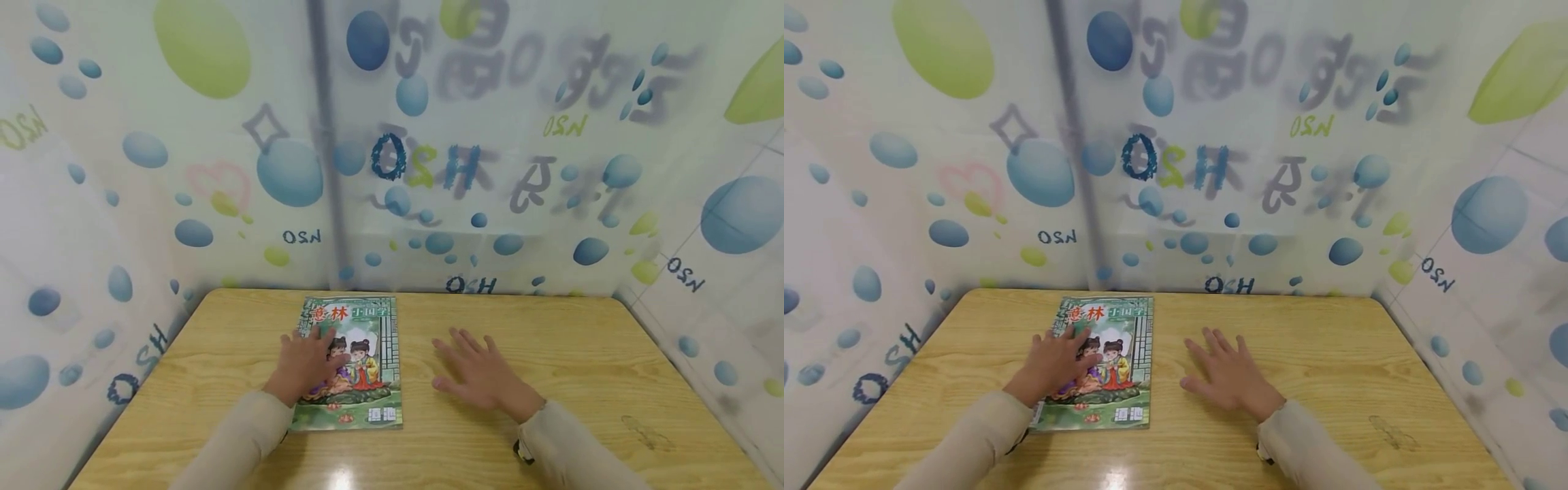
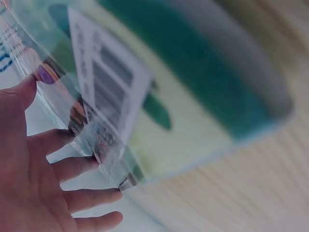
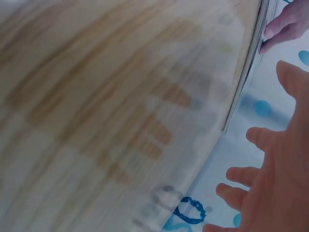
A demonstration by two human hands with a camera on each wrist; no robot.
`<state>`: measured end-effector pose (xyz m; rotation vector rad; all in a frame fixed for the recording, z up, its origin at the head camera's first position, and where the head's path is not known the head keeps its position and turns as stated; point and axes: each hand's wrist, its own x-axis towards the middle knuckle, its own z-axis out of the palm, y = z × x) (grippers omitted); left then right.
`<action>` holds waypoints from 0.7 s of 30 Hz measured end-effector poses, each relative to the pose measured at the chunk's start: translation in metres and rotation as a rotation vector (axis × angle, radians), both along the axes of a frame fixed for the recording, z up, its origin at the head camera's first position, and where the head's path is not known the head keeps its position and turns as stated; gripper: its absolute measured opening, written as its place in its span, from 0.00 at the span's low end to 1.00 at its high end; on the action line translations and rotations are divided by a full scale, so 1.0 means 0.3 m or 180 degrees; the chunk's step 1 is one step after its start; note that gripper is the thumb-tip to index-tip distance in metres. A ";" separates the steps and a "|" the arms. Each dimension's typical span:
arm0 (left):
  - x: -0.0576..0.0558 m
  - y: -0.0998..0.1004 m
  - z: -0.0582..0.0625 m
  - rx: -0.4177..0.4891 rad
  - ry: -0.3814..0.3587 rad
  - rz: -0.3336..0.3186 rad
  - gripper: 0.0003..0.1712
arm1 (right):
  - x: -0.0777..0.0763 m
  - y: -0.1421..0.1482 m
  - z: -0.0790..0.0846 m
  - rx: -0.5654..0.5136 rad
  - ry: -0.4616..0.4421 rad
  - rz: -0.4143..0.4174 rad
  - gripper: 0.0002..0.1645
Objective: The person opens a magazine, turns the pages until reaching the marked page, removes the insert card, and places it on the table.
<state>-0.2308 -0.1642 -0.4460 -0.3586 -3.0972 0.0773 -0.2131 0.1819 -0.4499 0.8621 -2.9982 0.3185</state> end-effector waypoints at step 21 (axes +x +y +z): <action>0.007 0.136 0.015 -0.0423 0.0119 -0.0193 0.44 | 0.016 -0.098 0.008 0.0075 -0.0396 0.0597 0.50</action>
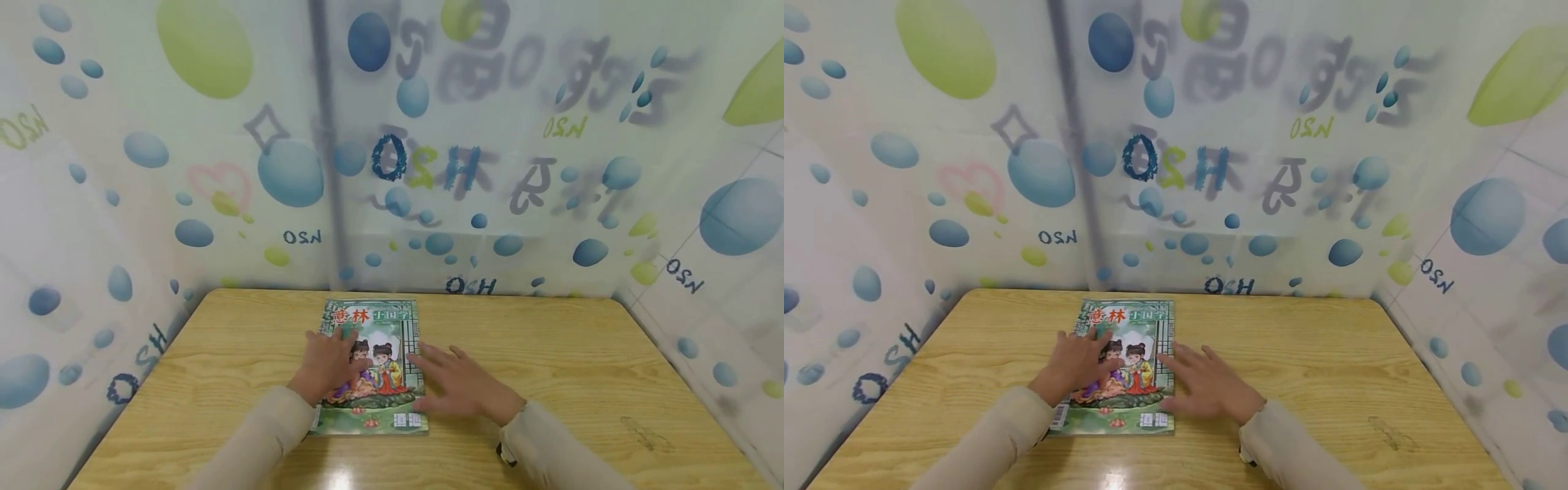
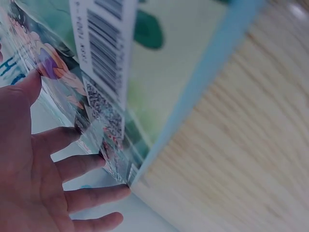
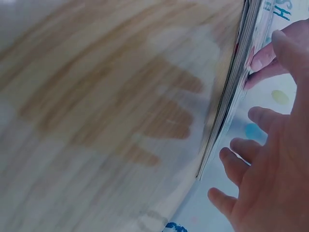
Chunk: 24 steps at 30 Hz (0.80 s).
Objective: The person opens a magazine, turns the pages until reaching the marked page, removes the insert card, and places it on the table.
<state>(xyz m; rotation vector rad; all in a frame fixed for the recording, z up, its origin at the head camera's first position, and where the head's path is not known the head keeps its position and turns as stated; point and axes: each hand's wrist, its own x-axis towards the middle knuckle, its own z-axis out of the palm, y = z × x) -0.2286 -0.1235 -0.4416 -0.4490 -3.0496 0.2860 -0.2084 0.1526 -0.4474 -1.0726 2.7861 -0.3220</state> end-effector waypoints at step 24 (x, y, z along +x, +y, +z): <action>0.009 0.060 -0.015 0.0102 0.0069 -0.0131 0.44 | 0.012 0.052 -0.014 0.0051 -0.0280 0.0094 0.56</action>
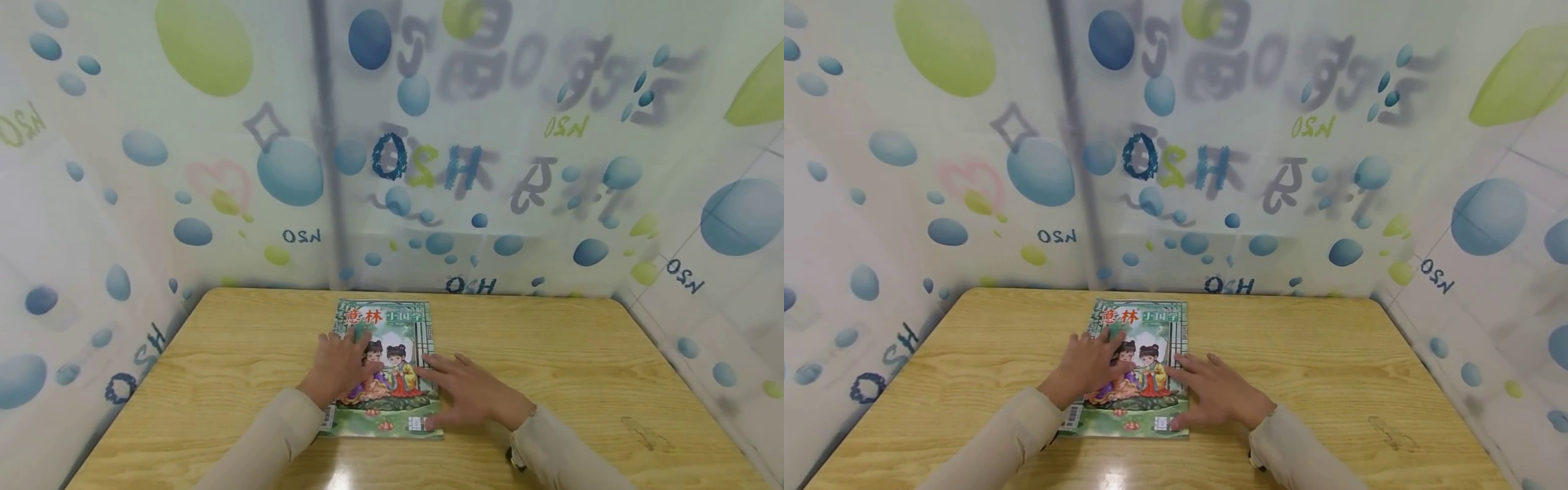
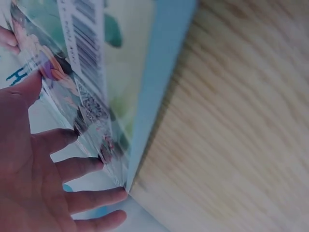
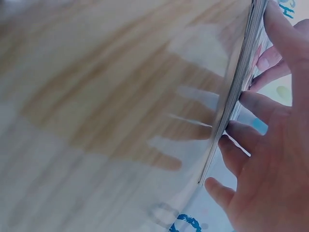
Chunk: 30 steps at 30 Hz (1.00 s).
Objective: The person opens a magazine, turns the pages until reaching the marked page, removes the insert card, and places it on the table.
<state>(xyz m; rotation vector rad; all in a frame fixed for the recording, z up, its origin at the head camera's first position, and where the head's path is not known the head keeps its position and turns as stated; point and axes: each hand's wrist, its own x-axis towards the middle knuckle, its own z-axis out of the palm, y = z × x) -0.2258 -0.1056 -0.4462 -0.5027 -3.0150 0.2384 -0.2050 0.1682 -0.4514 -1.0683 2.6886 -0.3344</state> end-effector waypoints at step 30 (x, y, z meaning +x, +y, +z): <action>0.021 -0.044 -0.021 0.0674 -0.0401 -0.0986 0.38 | 0.005 0.158 -0.008 -0.0107 0.0060 -0.0015 0.55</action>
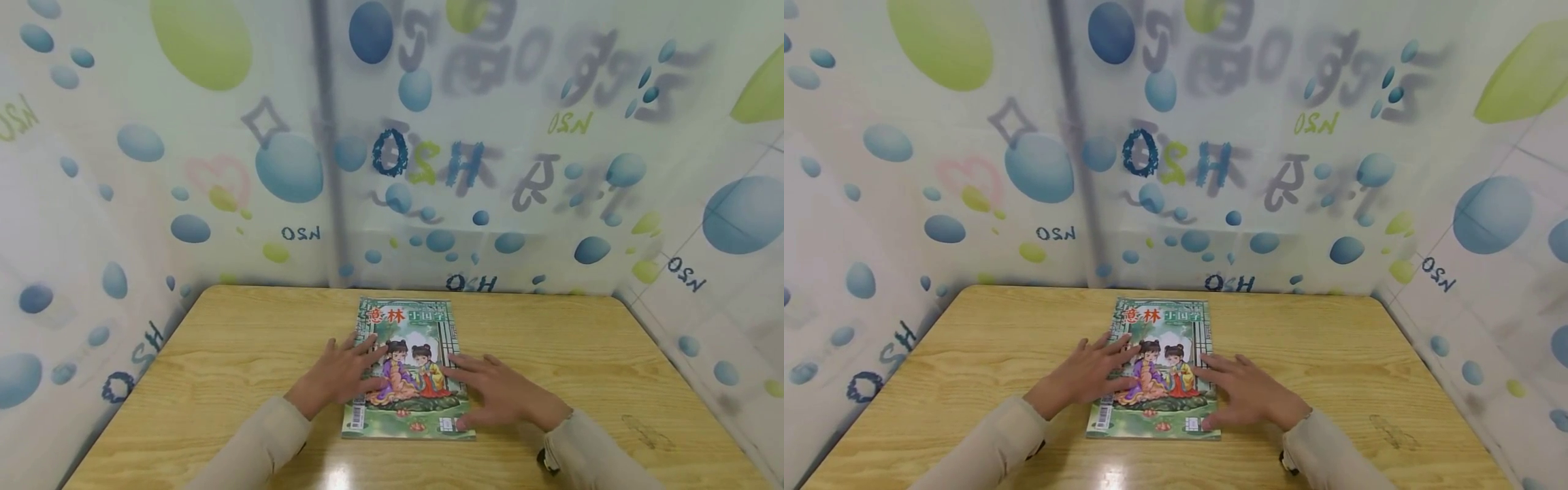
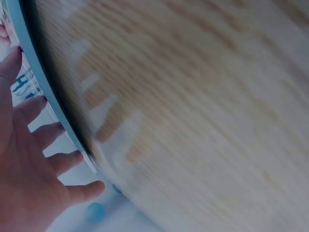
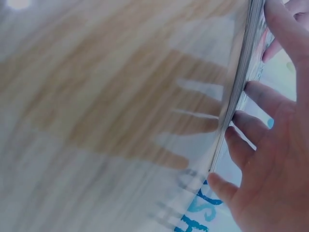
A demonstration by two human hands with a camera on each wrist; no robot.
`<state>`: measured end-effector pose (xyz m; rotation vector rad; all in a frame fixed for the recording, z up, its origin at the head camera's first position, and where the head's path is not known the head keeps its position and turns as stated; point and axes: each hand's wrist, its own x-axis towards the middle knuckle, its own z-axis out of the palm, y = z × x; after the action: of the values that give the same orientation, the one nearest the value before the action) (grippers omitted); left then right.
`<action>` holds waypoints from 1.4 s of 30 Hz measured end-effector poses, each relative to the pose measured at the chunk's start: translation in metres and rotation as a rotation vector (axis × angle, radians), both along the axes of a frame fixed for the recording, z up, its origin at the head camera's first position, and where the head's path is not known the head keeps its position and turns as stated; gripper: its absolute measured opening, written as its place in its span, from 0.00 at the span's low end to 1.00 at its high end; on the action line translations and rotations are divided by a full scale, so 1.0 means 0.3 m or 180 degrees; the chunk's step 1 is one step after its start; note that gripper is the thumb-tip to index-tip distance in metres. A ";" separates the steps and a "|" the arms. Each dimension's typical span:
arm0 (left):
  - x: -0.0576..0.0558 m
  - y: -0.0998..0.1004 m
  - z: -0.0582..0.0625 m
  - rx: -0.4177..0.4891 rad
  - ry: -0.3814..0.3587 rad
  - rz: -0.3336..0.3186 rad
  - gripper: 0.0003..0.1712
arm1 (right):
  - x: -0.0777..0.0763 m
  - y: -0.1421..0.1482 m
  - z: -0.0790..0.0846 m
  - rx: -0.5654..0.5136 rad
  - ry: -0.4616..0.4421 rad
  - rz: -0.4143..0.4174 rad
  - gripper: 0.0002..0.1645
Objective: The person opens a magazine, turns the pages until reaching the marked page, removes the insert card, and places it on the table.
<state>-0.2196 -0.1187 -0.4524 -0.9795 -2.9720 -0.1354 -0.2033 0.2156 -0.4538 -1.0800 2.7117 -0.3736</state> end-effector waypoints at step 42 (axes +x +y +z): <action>0.029 0.105 0.027 -0.0090 -0.0039 -0.0488 0.25 | -0.017 0.048 0.021 -0.0457 -0.0489 0.0365 0.62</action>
<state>-0.2108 -0.0870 -0.4444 -1.2139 -2.9151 -0.1011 -0.2084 0.2299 -0.4476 -1.1851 2.5077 -0.6132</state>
